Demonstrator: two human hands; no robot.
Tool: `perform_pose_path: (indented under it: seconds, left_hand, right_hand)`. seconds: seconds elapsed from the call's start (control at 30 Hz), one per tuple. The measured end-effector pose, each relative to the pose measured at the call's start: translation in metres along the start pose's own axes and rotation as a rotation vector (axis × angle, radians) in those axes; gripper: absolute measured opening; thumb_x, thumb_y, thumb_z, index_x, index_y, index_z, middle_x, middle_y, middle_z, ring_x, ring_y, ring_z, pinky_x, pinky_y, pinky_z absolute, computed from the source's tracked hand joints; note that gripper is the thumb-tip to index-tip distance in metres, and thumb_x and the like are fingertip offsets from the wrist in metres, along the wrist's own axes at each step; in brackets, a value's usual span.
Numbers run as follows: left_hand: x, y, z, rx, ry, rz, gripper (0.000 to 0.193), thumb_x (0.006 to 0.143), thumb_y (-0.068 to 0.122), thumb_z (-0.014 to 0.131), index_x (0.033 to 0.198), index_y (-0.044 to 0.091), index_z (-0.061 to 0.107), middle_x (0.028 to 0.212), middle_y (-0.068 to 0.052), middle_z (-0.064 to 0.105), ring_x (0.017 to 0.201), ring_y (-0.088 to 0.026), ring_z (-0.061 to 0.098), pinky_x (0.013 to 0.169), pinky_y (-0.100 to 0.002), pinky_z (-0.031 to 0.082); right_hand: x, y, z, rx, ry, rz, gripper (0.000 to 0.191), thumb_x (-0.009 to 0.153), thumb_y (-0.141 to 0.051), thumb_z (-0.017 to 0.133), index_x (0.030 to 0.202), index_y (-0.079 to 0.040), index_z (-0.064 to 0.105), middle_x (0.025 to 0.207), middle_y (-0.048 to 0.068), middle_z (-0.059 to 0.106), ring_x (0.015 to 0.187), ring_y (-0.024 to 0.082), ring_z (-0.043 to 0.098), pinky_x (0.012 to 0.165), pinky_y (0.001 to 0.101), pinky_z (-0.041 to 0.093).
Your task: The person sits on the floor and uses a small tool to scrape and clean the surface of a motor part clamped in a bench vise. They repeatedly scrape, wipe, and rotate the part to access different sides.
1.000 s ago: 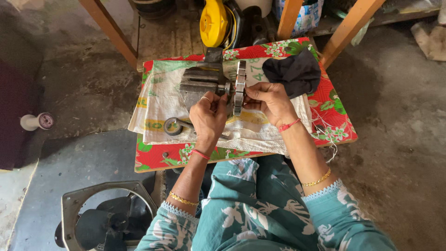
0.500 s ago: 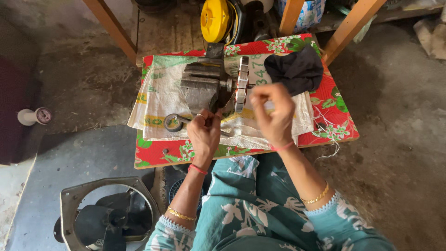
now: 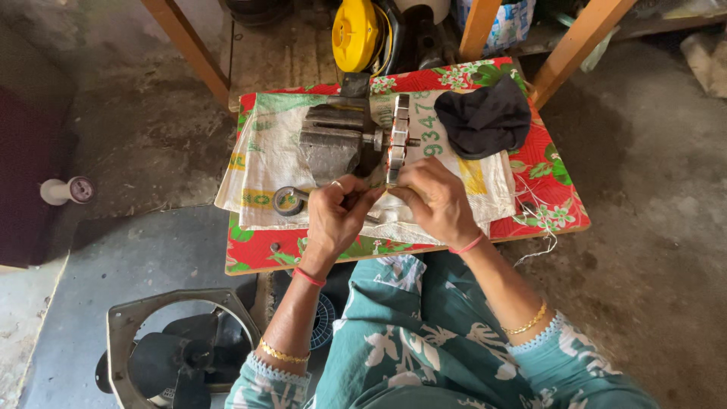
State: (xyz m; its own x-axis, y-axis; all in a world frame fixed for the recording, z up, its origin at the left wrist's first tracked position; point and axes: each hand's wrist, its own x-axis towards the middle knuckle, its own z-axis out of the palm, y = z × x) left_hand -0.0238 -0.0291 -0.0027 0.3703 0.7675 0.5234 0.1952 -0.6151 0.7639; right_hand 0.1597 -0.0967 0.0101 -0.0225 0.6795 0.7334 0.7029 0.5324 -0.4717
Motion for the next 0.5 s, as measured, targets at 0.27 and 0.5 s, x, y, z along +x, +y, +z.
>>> perform_pose_path:
  seconds: [0.27, 0.5]
  left_hand:
    - [0.005, 0.011, 0.006, -0.027, 0.036, 0.093, 0.022, 0.089, 0.017, 0.083, 0.079, 0.004, 0.068, 0.062, -0.007, 0.060, 0.052, -0.012, 0.054, 0.050, -0.031, 0.042]
    - [0.014, 0.009, 0.023, 0.089, 0.100, 0.109, 0.025, 0.087, 0.016, 0.082, 0.074, 0.003, 0.065, 0.056, -0.009, 0.048, 0.047, -0.021, 0.045, 0.049, -0.037, 0.036]
  right_hand:
    - [0.005, 0.011, -0.015, 0.054, -0.049, 0.068, 0.013, 0.086, 0.002, 0.078, 0.092, -0.002, 0.067, 0.089, 0.010, 0.069, 0.086, 0.027, 0.068, 0.076, 0.0363, 0.052]
    - [0.011, 0.038, -0.023, 0.091, -0.058, 0.085, 0.013, 0.088, 0.000, 0.077, 0.092, -0.001, 0.065, 0.090, 0.009, 0.069, 0.086, 0.024, 0.069, 0.077, 0.0342, 0.052]
